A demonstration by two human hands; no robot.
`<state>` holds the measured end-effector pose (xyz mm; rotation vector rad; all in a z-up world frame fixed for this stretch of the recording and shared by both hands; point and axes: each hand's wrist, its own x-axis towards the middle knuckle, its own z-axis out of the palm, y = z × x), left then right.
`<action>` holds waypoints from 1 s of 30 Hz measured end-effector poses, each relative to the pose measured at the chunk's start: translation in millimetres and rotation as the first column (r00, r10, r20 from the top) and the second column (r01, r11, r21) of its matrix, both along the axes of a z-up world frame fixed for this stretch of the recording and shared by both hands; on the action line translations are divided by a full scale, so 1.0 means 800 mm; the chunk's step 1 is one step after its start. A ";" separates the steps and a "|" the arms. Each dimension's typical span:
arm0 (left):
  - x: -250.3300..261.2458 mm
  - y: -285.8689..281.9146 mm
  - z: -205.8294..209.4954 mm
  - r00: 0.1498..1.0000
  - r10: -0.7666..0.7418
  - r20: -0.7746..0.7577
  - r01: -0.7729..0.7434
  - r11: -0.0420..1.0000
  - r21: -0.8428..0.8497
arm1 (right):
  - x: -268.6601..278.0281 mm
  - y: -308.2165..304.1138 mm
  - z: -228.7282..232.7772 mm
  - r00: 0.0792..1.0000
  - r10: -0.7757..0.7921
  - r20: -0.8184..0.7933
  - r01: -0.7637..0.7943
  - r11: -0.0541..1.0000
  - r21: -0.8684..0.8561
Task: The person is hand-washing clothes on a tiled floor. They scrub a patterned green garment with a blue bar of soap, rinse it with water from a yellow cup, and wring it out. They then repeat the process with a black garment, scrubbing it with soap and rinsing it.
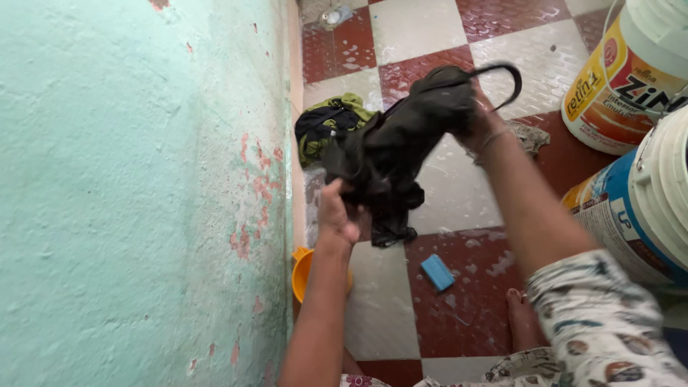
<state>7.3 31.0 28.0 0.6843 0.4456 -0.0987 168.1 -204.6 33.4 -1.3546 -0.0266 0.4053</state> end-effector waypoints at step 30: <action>-0.025 -0.022 -0.263 0.695 -0.040 -0.718 0.716 -0.053 0.696 | -0.028 0.083 -0.437 0.679 -0.063 0.732 0.643 0.532 -0.551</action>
